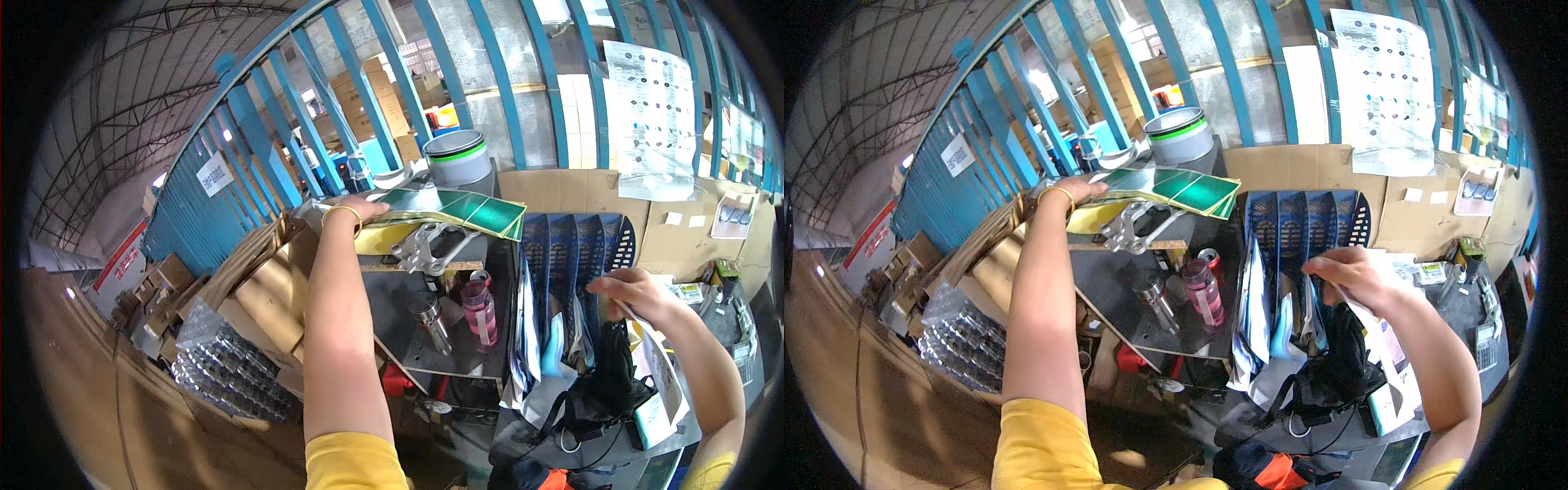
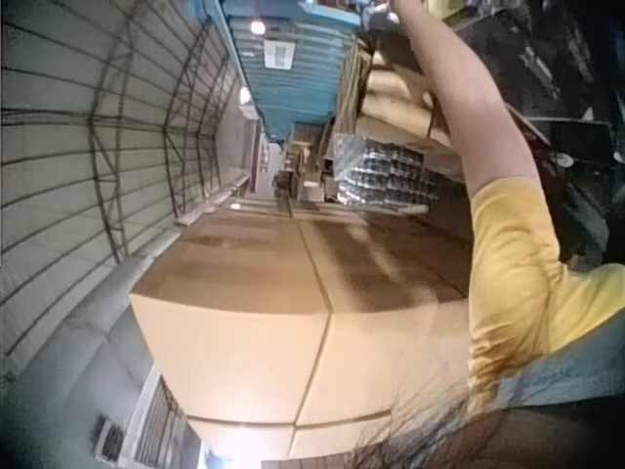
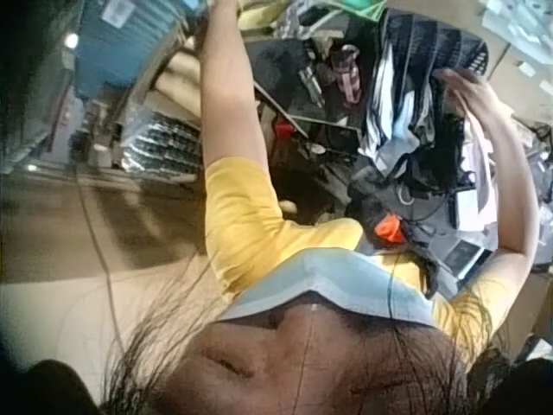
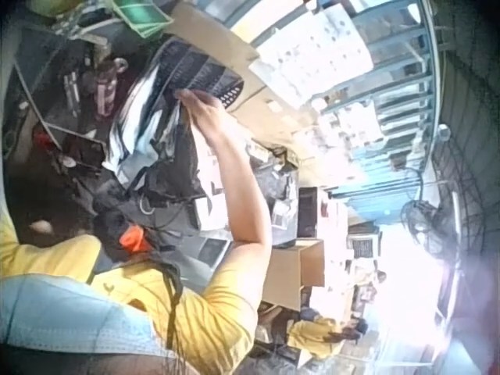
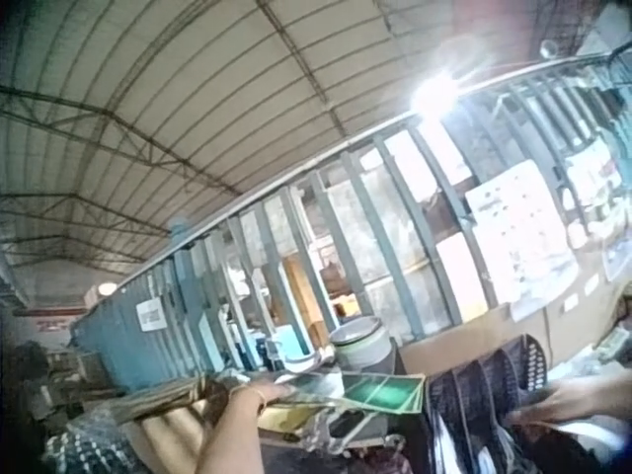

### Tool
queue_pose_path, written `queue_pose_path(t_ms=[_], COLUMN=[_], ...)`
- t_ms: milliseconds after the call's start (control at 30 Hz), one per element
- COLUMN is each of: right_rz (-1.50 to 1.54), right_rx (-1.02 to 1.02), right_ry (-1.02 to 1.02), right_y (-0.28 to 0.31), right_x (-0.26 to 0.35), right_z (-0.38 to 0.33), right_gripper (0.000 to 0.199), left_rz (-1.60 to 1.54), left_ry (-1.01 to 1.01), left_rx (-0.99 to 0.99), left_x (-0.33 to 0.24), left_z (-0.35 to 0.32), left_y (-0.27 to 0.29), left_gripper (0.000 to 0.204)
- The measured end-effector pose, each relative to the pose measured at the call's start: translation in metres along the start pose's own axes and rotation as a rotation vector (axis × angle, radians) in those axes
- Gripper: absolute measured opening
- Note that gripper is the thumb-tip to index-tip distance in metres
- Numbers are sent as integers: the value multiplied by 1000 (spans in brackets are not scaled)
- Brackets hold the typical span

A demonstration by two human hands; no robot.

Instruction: Write information on a material identification form and a logbook at a workstation.

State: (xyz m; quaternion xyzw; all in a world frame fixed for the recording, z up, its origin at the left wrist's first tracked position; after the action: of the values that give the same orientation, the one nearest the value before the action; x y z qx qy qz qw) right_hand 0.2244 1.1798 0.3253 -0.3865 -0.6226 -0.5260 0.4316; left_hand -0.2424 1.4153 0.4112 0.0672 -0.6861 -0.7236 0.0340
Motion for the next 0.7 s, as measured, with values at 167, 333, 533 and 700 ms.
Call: queue_pose_path(t_ms=[167,333,533,700], right_rz=[137,334,563,799], right_rx=[78,102,86,109], right_ry=[64,27,-91,109], right_y=[-37,-66,-95,-101], right_x=[25,42,61,66], right_z=[54,95,108,126], right_gripper=[50,54,41,20], left_rz=[32,-310,-165,-231], left_ry=[4,-67,-70,61], left_rx=[-166,-510,-306,-110], left_x=[3,13,9,-15], left_z=[7,-6,4,-12], left_y=[15,24,15,7], left_gripper=[42,31,44,77])
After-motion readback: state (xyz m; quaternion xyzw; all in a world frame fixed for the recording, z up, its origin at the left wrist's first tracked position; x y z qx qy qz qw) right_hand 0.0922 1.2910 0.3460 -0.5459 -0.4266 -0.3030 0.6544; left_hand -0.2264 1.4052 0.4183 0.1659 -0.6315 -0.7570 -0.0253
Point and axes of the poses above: each hand's wrist, its own z-axis towards the middle knuckle, its own y-axis out of the back of the hand, x = y × z, the point moved 8 cm from there along z, towards the middle knuckle, and after that the axes turned 9 degrees about z, right-handed, at the moved point
